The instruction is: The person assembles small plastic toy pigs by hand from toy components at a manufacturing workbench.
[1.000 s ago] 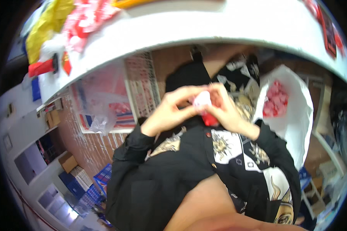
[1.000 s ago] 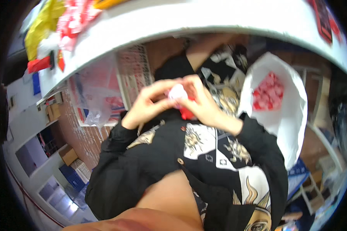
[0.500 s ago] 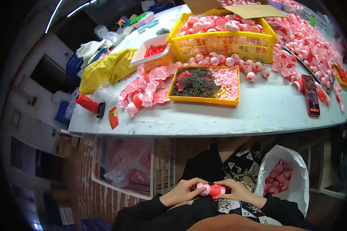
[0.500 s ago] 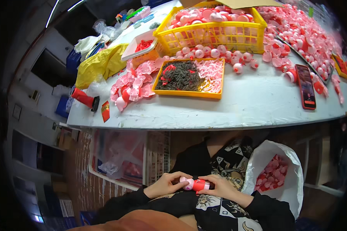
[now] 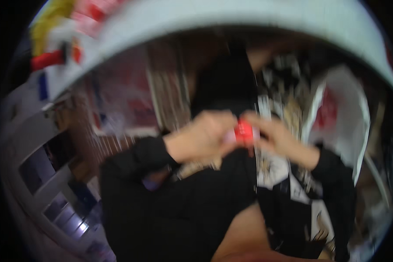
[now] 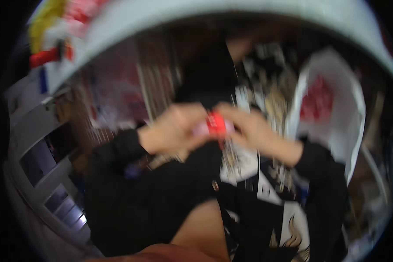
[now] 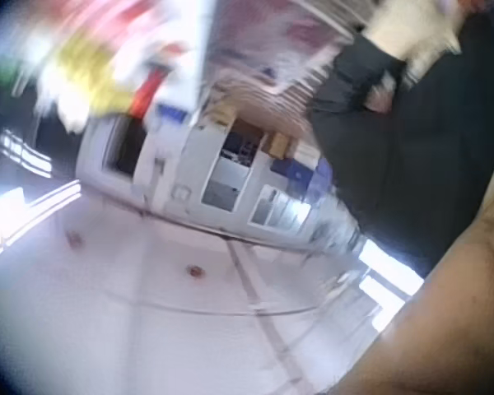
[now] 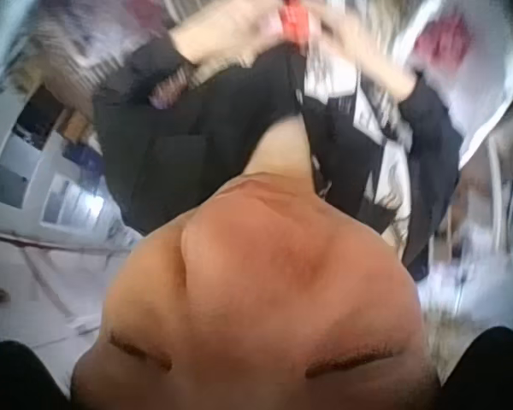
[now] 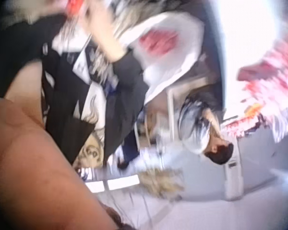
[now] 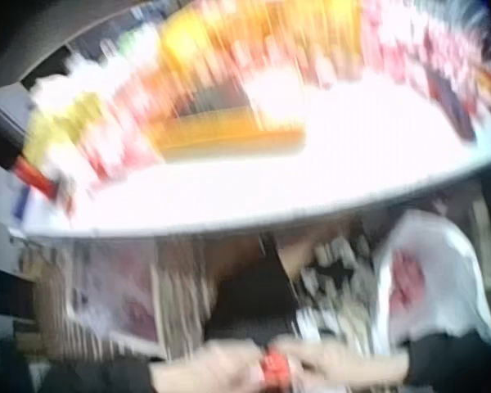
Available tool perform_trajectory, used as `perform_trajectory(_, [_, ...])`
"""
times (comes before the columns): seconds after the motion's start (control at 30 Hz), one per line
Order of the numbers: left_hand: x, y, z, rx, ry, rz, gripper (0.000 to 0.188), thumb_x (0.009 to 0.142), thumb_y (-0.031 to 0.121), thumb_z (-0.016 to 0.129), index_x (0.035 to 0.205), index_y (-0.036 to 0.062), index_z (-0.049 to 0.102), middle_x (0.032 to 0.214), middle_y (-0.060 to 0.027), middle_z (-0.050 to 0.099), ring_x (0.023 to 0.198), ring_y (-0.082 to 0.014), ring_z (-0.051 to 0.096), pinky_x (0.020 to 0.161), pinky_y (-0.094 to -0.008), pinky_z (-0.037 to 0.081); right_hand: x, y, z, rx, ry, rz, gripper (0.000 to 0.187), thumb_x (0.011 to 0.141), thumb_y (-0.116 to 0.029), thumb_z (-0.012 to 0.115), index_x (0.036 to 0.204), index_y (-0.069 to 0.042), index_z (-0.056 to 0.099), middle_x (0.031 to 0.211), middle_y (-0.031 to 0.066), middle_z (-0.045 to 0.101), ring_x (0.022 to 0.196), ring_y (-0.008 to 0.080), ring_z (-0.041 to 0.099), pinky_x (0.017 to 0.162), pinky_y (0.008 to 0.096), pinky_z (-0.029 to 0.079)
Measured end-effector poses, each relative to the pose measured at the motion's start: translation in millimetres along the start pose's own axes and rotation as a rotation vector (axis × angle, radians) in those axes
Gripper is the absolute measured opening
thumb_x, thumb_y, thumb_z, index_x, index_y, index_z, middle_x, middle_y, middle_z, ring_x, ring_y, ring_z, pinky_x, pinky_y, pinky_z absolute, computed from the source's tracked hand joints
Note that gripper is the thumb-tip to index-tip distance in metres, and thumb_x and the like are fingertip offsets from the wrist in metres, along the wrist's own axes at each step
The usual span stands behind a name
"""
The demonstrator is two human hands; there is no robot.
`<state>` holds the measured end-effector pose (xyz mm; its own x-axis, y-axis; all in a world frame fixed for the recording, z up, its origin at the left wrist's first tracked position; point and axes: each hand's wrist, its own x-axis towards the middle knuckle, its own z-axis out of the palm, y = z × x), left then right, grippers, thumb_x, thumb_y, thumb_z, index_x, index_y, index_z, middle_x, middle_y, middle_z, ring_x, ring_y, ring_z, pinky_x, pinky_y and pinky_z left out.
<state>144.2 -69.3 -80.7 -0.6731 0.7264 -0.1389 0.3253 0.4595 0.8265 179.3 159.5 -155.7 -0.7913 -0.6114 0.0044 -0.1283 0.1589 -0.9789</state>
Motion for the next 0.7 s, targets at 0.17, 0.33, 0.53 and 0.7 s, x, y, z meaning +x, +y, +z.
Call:
perform_trajectory(0.17, [-2, -7, 19, 0.067, -0.036, -0.032, 0.027, 0.075, 0.01, 0.074, 0.094, -0.0006, 0.058, 0.077, -0.0142, 0.056, 0.067, -0.0333, 0.058, 0.058, -0.0376, 0.047, -2, -3, -2, -0.086, -0.053, 0.048, 0.052, 0.077, -0.022, 0.074, 0.122, -0.002, 0.057, 0.119, 0.0137, 0.062, 0.105, 0.0312, 0.062, 0.088, 0.0352, 0.05])
perform_trajectory(0.33, [-9, -6, 24, 0.099, -0.071, -0.139, 0.034, 0.072, 0.012, 0.078, 0.098, -0.0007, 0.06, 0.085, -0.0138, 0.061, 0.075, -0.0309, 0.063, 0.064, -0.0347, 0.05, -7, -5, 2, -0.094, -0.041, 0.063, 0.051, 0.078, -0.024, 0.074, 0.12, -0.002, 0.057, 0.118, 0.0129, 0.062, 0.105, 0.0308, 0.062, 0.089, 0.0356, 0.05])
perform_trajectory(0.53, [-15, -8, 25, -0.052, 0.002, -0.236, 0.033, 0.075, 0.013, 0.078, 0.1, -0.0016, 0.061, 0.092, -0.0132, 0.064, 0.078, -0.0282, 0.064, 0.069, -0.0317, 0.051, -4, -8, 5, -0.106, -0.038, 0.072, 0.051, 0.079, -0.027, 0.073, 0.12, -0.002, 0.056, 0.118, 0.0128, 0.061, 0.104, 0.0308, 0.061, 0.089, 0.037, 0.049])
perform_trajectory(0.7, [-9, -7, 24, 0.004, -0.081, -0.232, 0.032, 0.076, 0.013, 0.077, 0.099, -0.0019, 0.061, 0.09, -0.0134, 0.063, 0.077, -0.0285, 0.063, 0.068, -0.0323, 0.051, 0, -6, -1, -0.246, -0.128, 0.013, 0.053, 0.078, -0.029, 0.073, 0.12, -0.002, 0.056, 0.115, 0.0127, 0.062, 0.102, 0.0319, 0.06, 0.088, 0.0382, 0.048])
